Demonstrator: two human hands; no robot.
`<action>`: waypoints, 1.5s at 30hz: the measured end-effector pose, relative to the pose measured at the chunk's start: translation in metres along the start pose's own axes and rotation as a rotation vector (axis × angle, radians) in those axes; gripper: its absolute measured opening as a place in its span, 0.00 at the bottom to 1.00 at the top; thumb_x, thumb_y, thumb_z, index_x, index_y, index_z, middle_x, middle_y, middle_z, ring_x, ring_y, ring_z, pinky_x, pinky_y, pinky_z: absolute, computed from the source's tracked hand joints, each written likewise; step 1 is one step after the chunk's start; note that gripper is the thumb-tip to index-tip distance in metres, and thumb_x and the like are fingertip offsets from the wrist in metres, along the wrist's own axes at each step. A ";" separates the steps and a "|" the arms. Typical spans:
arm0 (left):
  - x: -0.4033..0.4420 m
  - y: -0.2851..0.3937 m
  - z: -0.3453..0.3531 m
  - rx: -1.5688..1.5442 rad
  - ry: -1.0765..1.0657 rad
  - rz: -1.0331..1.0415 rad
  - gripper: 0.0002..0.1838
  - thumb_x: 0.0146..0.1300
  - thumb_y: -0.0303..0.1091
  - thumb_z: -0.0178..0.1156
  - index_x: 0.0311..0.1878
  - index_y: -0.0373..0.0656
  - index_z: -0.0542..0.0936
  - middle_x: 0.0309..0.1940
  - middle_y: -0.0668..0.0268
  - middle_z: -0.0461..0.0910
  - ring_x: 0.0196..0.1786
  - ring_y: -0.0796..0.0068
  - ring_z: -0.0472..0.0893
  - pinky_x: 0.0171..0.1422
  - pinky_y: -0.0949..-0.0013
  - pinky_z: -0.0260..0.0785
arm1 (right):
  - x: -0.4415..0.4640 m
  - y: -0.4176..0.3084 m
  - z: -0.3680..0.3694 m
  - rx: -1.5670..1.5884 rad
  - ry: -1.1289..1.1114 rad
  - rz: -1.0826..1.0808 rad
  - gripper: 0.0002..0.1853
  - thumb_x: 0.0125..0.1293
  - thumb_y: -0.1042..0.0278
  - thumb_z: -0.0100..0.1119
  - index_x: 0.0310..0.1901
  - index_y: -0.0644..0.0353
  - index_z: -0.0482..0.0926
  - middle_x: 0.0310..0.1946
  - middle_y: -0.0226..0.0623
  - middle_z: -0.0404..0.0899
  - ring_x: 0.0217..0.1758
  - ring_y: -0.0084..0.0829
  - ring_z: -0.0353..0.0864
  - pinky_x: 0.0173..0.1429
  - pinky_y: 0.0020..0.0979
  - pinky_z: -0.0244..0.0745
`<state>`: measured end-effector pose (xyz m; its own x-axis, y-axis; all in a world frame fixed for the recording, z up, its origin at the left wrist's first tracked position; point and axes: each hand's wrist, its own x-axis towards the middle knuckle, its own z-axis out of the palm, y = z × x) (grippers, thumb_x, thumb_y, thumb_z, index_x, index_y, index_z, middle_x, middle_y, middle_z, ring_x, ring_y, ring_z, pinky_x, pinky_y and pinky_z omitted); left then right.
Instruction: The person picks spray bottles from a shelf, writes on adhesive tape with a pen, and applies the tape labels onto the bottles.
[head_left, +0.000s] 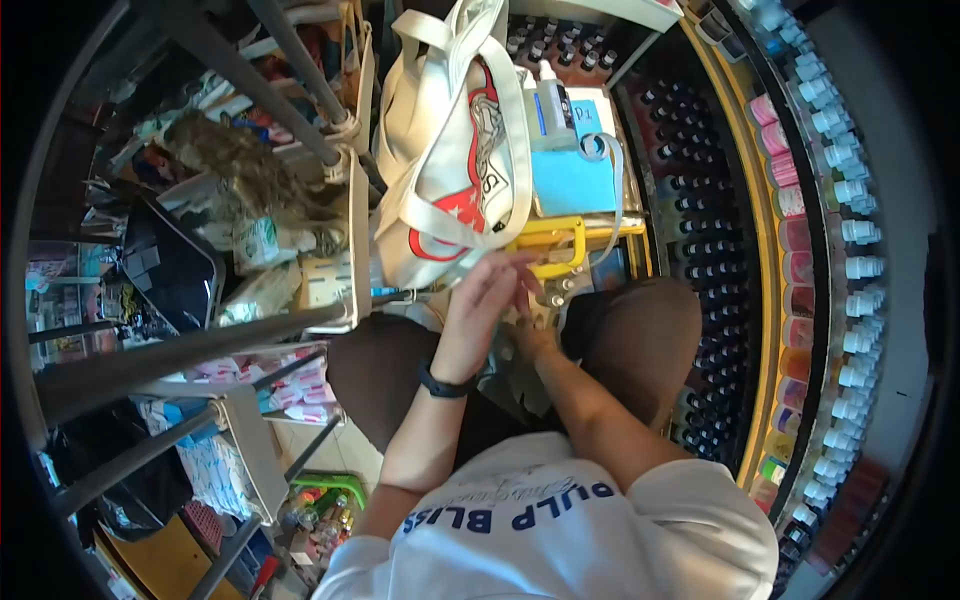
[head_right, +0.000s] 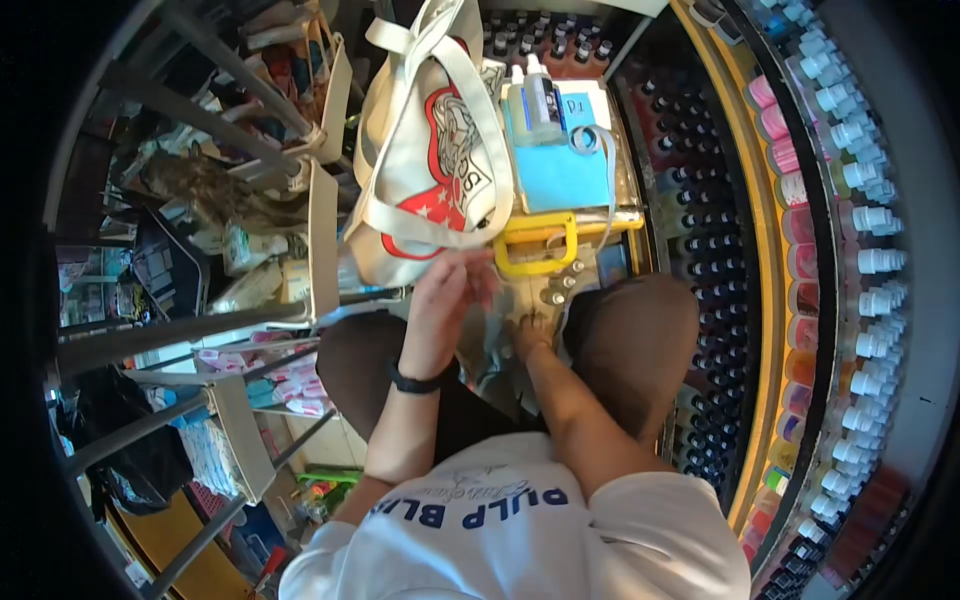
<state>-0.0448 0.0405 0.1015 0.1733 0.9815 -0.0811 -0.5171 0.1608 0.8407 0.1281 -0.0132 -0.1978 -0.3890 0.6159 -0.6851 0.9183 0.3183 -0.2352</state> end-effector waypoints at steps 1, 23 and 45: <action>-0.002 0.001 0.001 0.029 0.013 -0.019 0.18 0.66 0.39 0.44 0.51 0.36 0.69 0.34 0.64 0.74 0.34 0.79 0.70 0.40 0.76 0.63 | 0.009 0.006 0.018 0.116 0.056 -0.038 0.26 0.60 0.55 0.47 0.60 0.49 0.61 0.58 0.40 0.62 0.60 0.36 0.62 0.50 0.38 0.69; -0.009 -0.015 -0.028 0.170 0.181 -0.108 0.14 0.66 0.36 0.46 0.48 0.37 0.72 0.34 0.67 0.75 0.34 0.82 0.71 0.42 0.78 0.63 | -0.006 -0.028 -0.079 0.537 -0.078 -0.050 0.18 0.48 0.63 0.63 0.42 0.56 0.76 0.36 0.41 0.78 0.36 0.28 0.78 0.41 0.34 0.74; 0.017 -0.030 0.048 -0.342 0.148 0.335 0.22 0.65 0.48 0.46 0.55 0.45 0.60 0.45 0.66 0.65 0.47 0.76 0.68 0.51 0.71 0.64 | -0.245 -0.056 -0.418 0.396 0.545 -0.310 0.14 0.55 0.61 0.61 0.37 0.63 0.76 0.27 0.45 0.76 0.31 0.33 0.79 0.31 0.30 0.72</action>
<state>0.0136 0.0475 0.1007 -0.1577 0.9852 0.0673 -0.7735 -0.1656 0.6117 0.1412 0.1198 0.2717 -0.5212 0.8432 -0.1316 0.6779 0.3154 -0.6641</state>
